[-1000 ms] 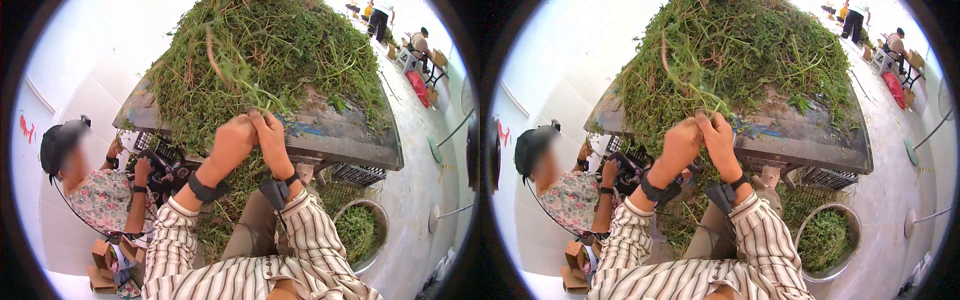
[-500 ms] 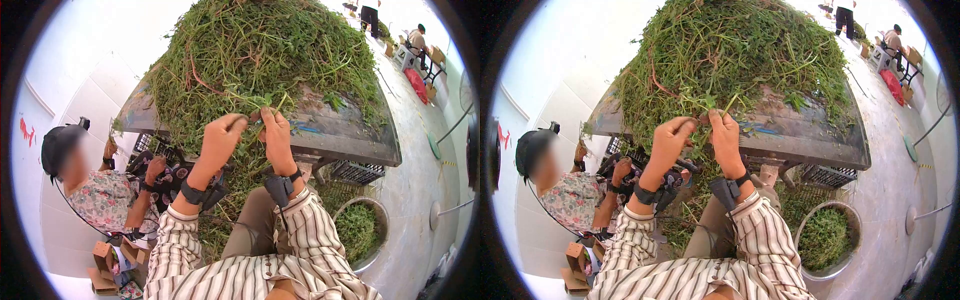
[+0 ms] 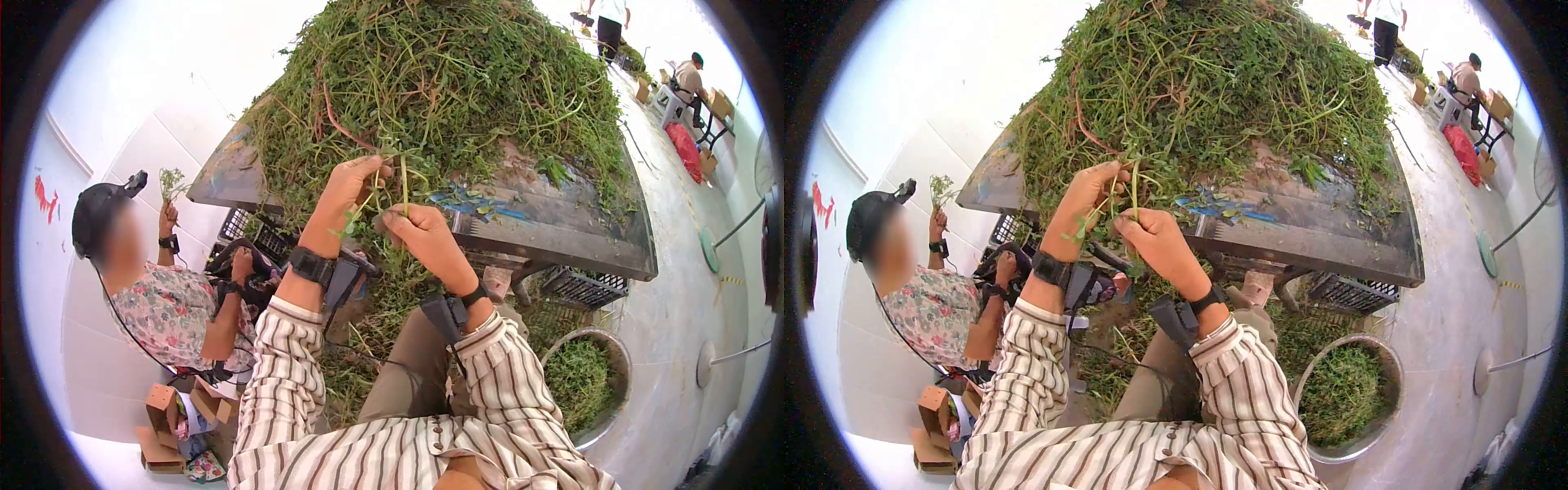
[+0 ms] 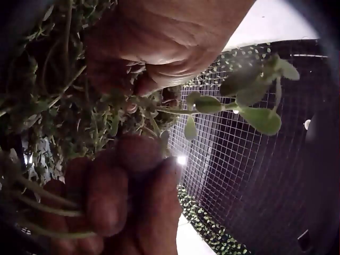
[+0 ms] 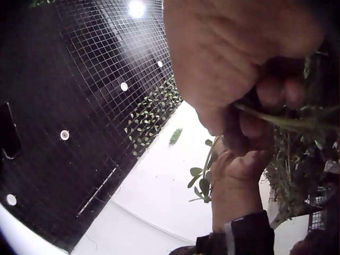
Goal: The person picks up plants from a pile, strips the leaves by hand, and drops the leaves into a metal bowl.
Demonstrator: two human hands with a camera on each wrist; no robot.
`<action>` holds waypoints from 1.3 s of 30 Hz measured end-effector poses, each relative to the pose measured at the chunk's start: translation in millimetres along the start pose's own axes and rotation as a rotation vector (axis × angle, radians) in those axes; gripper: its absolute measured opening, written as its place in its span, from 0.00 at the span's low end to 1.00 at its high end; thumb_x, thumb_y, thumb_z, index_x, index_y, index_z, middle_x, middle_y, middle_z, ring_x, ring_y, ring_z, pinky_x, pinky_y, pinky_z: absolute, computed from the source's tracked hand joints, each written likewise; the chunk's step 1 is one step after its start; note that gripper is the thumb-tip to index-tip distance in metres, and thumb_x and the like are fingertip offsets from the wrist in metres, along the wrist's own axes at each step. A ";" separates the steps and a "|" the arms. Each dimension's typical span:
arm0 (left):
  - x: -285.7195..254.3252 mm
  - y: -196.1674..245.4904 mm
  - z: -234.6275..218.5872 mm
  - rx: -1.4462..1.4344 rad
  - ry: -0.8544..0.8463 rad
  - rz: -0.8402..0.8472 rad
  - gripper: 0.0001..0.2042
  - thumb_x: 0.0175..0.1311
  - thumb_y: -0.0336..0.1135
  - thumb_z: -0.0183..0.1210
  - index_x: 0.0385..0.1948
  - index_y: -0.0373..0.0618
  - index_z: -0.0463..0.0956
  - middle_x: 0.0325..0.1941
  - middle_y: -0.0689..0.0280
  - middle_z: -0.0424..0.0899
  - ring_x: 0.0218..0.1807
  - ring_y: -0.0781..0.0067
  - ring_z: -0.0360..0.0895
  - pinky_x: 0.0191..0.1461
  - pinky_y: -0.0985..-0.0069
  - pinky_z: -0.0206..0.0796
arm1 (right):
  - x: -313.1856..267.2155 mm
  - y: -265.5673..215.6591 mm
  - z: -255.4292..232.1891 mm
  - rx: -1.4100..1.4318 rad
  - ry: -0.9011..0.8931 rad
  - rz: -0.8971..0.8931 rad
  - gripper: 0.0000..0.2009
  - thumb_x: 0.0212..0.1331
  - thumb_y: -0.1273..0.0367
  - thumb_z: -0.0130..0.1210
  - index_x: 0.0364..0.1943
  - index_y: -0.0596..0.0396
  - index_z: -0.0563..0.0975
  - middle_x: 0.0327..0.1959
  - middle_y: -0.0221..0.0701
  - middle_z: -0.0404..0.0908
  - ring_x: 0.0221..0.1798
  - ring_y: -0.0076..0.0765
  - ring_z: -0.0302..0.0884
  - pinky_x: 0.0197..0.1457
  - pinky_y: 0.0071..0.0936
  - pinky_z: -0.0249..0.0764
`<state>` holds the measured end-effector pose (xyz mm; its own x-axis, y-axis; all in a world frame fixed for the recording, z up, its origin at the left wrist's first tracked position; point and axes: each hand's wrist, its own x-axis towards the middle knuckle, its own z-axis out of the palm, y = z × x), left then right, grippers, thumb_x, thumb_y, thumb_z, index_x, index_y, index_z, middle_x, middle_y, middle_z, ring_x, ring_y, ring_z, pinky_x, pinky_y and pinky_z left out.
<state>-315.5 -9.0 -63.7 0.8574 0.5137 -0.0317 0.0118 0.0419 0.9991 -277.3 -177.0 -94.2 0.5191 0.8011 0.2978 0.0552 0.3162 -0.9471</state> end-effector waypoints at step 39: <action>-55.3 -13.2 10.3 0.538 0.190 0.279 0.15 0.58 0.41 0.56 0.24 0.36 0.75 0.19 0.68 0.73 0.19 0.80 0.68 0.23 0.81 0.60 | 12.8 17.4 -3.7 0.043 0.355 0.133 0.12 0.55 0.67 0.53 0.19 0.59 0.73 0.14 0.17 0.64 0.20 0.12 0.56 0.21 0.19 0.54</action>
<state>-357.7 -46.8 -74.8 0.7597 0.5886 0.2765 0.1006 -0.5265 0.8442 -266.6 -163.1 -107.3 0.7831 0.6129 0.1054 -0.0642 0.2483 -0.9666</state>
